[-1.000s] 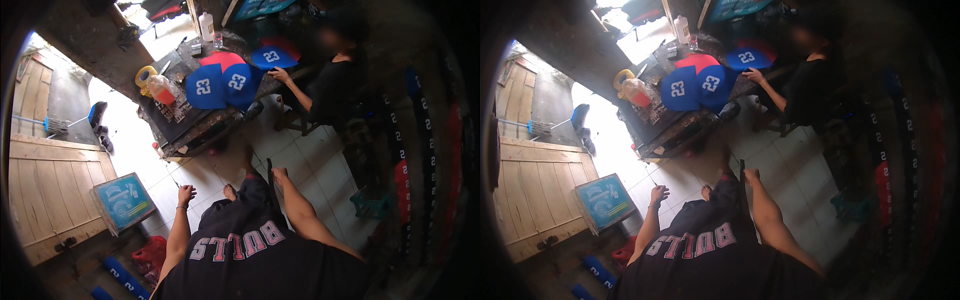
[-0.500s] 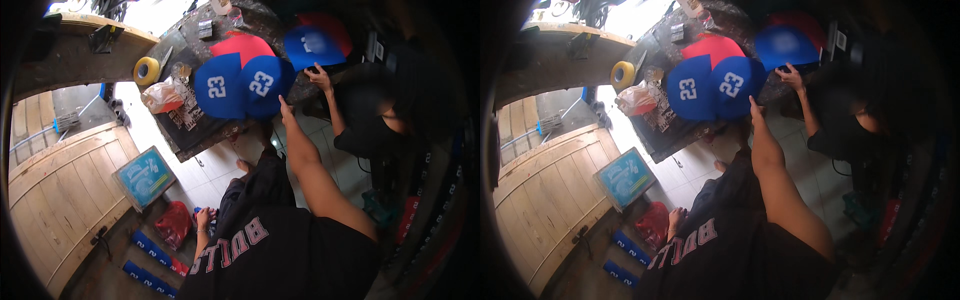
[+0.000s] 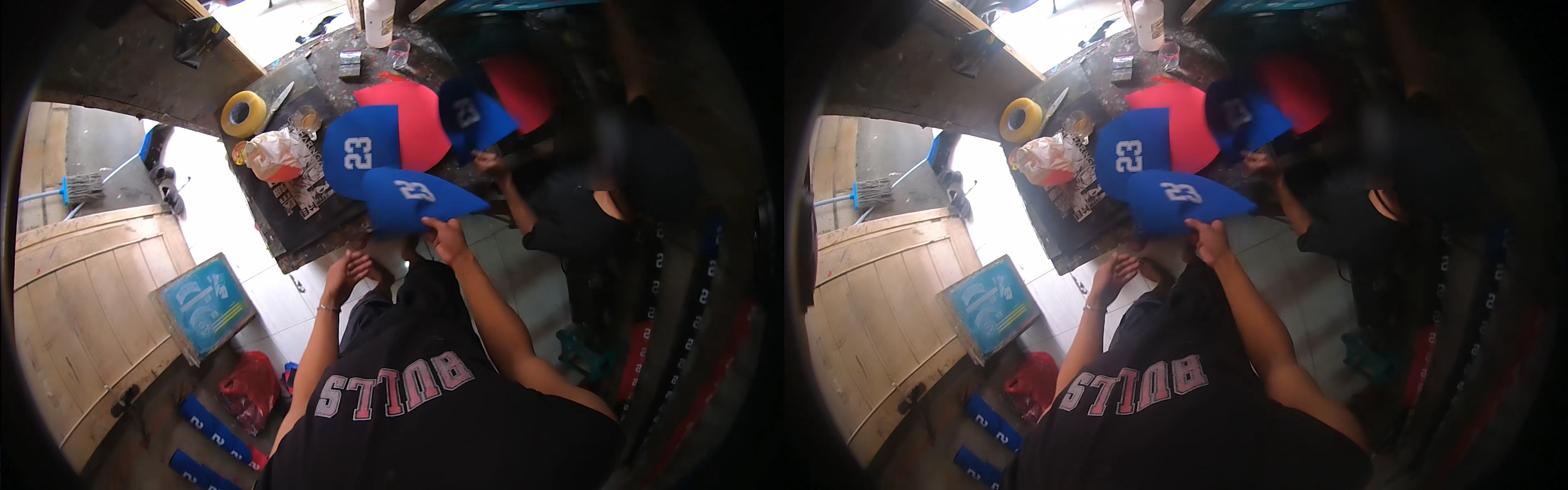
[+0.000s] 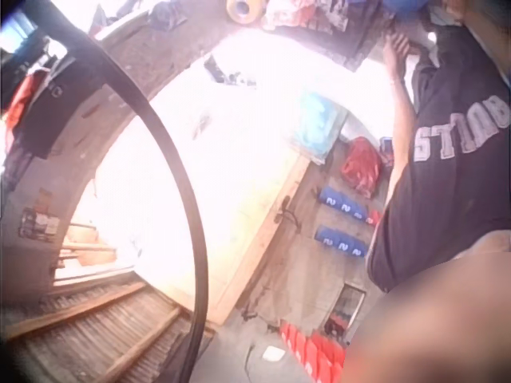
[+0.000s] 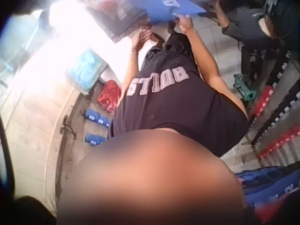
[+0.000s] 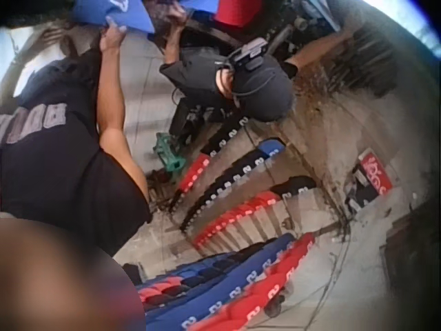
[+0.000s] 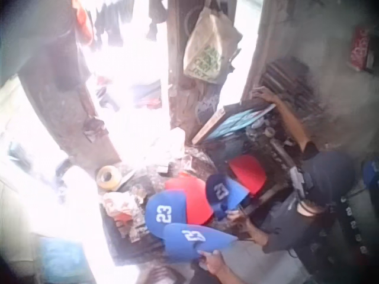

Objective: The person repeatedly picks up red and blue baseball caps from a table and floor, then places them onto wall-mounted shelves. The person handles the caps one at a time, alternating between colors and positions on the shelves.

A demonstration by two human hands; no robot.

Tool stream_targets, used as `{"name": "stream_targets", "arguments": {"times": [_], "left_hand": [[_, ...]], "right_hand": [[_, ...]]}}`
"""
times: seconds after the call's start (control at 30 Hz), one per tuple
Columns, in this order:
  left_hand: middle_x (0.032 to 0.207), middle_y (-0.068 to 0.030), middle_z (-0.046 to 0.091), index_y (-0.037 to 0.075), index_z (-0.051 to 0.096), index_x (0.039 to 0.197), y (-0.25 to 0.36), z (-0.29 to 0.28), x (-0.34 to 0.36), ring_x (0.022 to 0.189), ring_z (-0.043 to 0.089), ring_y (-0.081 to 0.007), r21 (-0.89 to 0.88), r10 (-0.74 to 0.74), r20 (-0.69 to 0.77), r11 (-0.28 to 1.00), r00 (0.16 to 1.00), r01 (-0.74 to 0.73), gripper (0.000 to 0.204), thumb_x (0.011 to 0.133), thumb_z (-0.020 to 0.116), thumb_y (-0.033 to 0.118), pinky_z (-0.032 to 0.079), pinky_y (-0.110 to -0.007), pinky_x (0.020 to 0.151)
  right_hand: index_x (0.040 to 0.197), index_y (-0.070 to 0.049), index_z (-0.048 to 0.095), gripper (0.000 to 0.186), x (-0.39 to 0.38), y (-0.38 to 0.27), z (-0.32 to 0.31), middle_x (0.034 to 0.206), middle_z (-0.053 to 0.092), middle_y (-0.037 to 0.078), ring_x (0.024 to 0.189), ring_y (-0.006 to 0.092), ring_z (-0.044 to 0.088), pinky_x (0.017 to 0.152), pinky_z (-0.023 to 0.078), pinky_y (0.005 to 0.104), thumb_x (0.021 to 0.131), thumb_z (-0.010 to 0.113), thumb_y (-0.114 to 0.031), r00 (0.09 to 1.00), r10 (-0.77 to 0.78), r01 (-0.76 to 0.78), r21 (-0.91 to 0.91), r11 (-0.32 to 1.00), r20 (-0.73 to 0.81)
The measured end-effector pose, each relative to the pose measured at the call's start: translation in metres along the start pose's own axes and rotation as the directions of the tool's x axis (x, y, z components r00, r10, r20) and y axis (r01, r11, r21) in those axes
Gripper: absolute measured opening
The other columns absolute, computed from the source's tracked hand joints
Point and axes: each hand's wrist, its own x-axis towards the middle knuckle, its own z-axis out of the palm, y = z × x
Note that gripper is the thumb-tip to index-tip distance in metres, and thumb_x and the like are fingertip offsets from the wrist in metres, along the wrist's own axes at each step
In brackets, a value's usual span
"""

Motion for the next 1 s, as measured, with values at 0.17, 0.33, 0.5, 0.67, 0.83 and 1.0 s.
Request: {"name": "stream_targets", "arguments": {"times": [0.17, 0.33, 0.5, 0.67, 0.83, 1.0], "left_hand": [[0.107, -0.0166, 0.066, -0.003, 0.060, 0.115, 0.088, 0.029, -0.016, 0.098, 0.065, -0.0261, -0.260, 0.039, 0.325, 0.964, 0.945, 0.050, 0.049, 0.098, 0.048, 0.042, 0.053, -0.036, 0.087], [0.100, -0.0115, 0.068, -0.002, 0.059, 0.116, 0.135, -0.037, -0.027, 0.087, 0.066, -0.0196, 0.146, 0.156, 0.258, 0.969, 0.953, -0.199, 0.039, 0.099, 0.049, 0.032, 0.053, -0.032, 0.079], [0.093, -0.0060, 0.067, 0.000, 0.060, 0.112, 0.153, -0.028, -0.066, 0.075, 0.064, -0.0120, 0.467, 0.266, 0.113, 0.836, 0.957, -0.287, 0.030, 0.100, 0.051, 0.026, 0.052, -0.024, 0.065], [0.086, -0.0040, 0.065, -0.001, 0.059, 0.106, 0.140, 0.015, -0.096, 0.067, 0.060, -0.0073, 0.549, 0.406, 0.010, 0.762, 0.914, -0.344, 0.024, 0.098, 0.055, 0.021, 0.048, -0.021, 0.057], [0.082, -0.0046, 0.065, -0.004, 0.056, 0.109, 0.126, 0.047, -0.113, 0.065, 0.056, -0.0043, 0.745, 0.597, -0.164, 0.596, 0.785, -0.299, 0.021, 0.098, 0.054, 0.014, 0.044, -0.019, 0.058], [0.077, -0.0020, 0.063, -0.001, 0.053, 0.116, 0.100, 0.057, -0.144, 0.062, 0.052, -0.0039, 0.771, 0.825, -0.241, 0.483, 0.511, -0.415, 0.019, 0.098, 0.050, 0.006, 0.037, -0.017, 0.054]], "right_hand": [[0.107, 0.003, 0.060, 0.025, -0.067, 0.005, 0.034, 0.102, 0.067, 0.009, 0.087, 0.0191, 0.067, 0.068, 0.057, 0.0295, 0.084, 0.068, -0.002, 0.950, 0.223, -0.112, -0.428, 0.897, 0.218], [0.114, 0.004, 0.059, 0.035, -0.075, 0.017, 0.055, 0.104, 0.066, 0.010, 0.088, 0.0177, 0.066, 0.066, 0.056, 0.0290, 0.082, 0.072, -0.005, 0.895, 0.289, -0.013, -0.627, 0.779, 0.340], [0.111, 0.003, 0.061, 0.035, -0.040, 0.018, 0.049, 0.098, 0.068, 0.008, 0.087, 0.0150, 0.066, 0.066, 0.055, 0.0292, 0.080, 0.074, -0.008, 0.820, 0.426, 0.015, -0.758, 0.652, 0.383], [0.110, 0.003, 0.061, 0.034, 0.003, 0.017, 0.035, 0.097, 0.068, 0.009, 0.085, 0.0163, 0.067, 0.067, 0.056, 0.0298, 0.083, 0.074, -0.012, 0.645, 0.540, 0.090, -0.755, 0.649, 0.540], [0.108, 0.001, 0.062, 0.026, 0.061, -0.005, 0.000, 0.094, 0.068, 0.014, 0.083, 0.0246, 0.070, 0.067, 0.059, 0.0347, 0.093, 0.061, -0.020, 0.700, 0.559, -0.150, -0.673, 0.724, 0.446], [0.124, 0.001, 0.047, 0.057, 0.176, -0.031, -0.078, 0.078, 0.062, 0.011, 0.056, 0.0170, 0.062, 0.044, 0.054, 0.0296, 0.079, 0.076, -0.019, 0.977, -0.052, -0.081, -0.587, 0.806, -0.206]]}}
